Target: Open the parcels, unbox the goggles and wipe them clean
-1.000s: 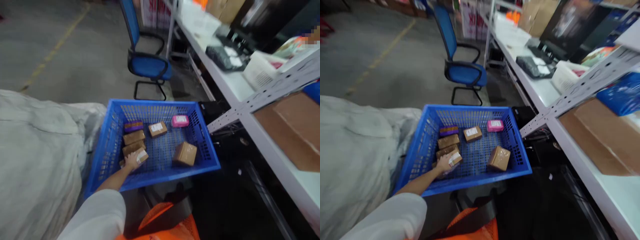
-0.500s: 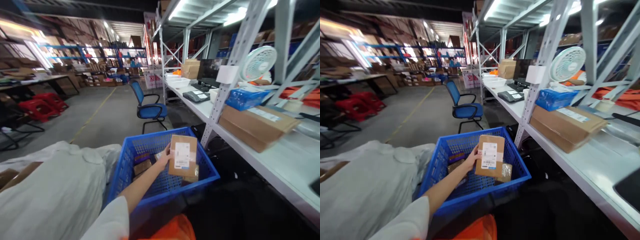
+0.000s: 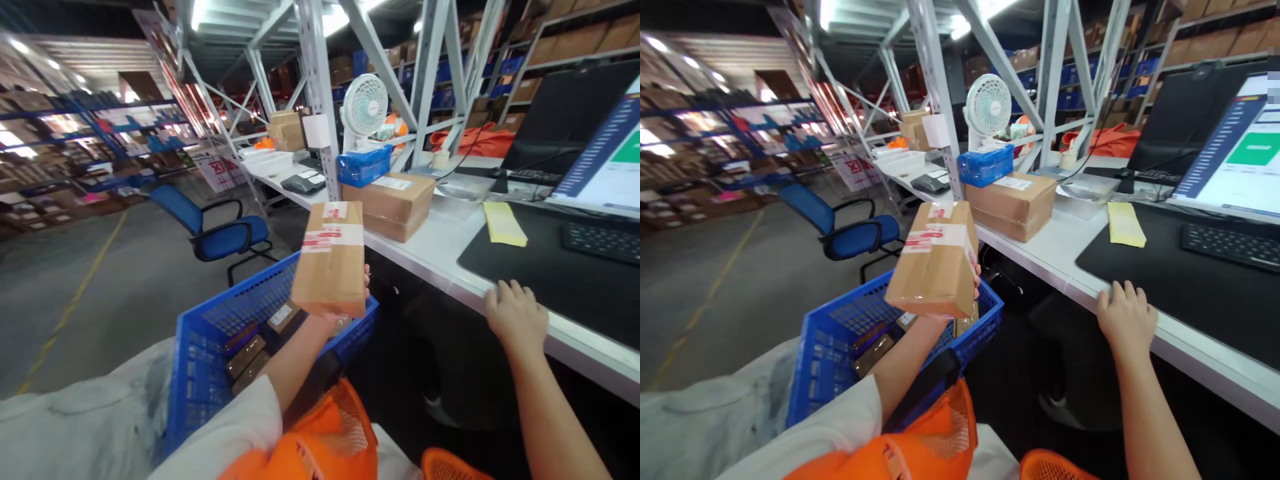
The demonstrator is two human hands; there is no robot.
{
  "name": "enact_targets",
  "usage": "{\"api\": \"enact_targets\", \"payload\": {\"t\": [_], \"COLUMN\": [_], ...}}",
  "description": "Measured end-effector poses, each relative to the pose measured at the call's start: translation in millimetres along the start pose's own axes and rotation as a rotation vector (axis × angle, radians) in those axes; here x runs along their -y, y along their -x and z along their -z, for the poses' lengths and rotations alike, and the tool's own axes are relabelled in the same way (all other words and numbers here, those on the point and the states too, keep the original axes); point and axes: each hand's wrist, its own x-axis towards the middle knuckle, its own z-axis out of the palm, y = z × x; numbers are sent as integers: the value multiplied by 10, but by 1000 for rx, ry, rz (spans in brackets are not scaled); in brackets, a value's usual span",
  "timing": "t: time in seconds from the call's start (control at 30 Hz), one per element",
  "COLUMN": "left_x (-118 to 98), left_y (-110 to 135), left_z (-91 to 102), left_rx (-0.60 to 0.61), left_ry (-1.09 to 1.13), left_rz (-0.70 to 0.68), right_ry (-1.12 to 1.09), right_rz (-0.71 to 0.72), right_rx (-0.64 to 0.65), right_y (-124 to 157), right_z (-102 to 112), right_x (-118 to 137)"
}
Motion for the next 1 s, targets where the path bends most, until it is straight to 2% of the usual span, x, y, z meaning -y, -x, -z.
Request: {"api": "enact_targets", "payload": {"t": [0.07,0.17,0.43,0.5,0.57,0.73,0.83,0.9,1.0], "left_x": [81,151,356,363,325,141,60,30,12], "left_y": [-79,-225,-504,-549,-590,-616,-563,-497,-361], "left_z": [-252,-434,-519,-496,-444,-240,-98,11,183], "left_rx": [98,124,105,110,58,-326,-431,-438,-451], "left_ry": [-16,-44,-131,-145,-144,-183,-291,-296,-228], "left_rz": [38,49,112,68,-33,-370,-556,-575,-517], "right_ry": [-10,-16,-38,-45,-51,-47,-43,-40,-41], "right_rz": [-3,5,-21,-26,-31,-33,-17,0,13], "right_rx": [-13,-28,-49,-45,-40,-20,-20,-25,-54], "right_y": [-32,-74,-200,-212,-210,-162,-111,-71,-21], "right_z": [-33,-64,-142,-156,-155,-112,-113,-135,-179], "right_x": [-123,-229,-373,-382,-363,-231,-151,-105,-47]}}
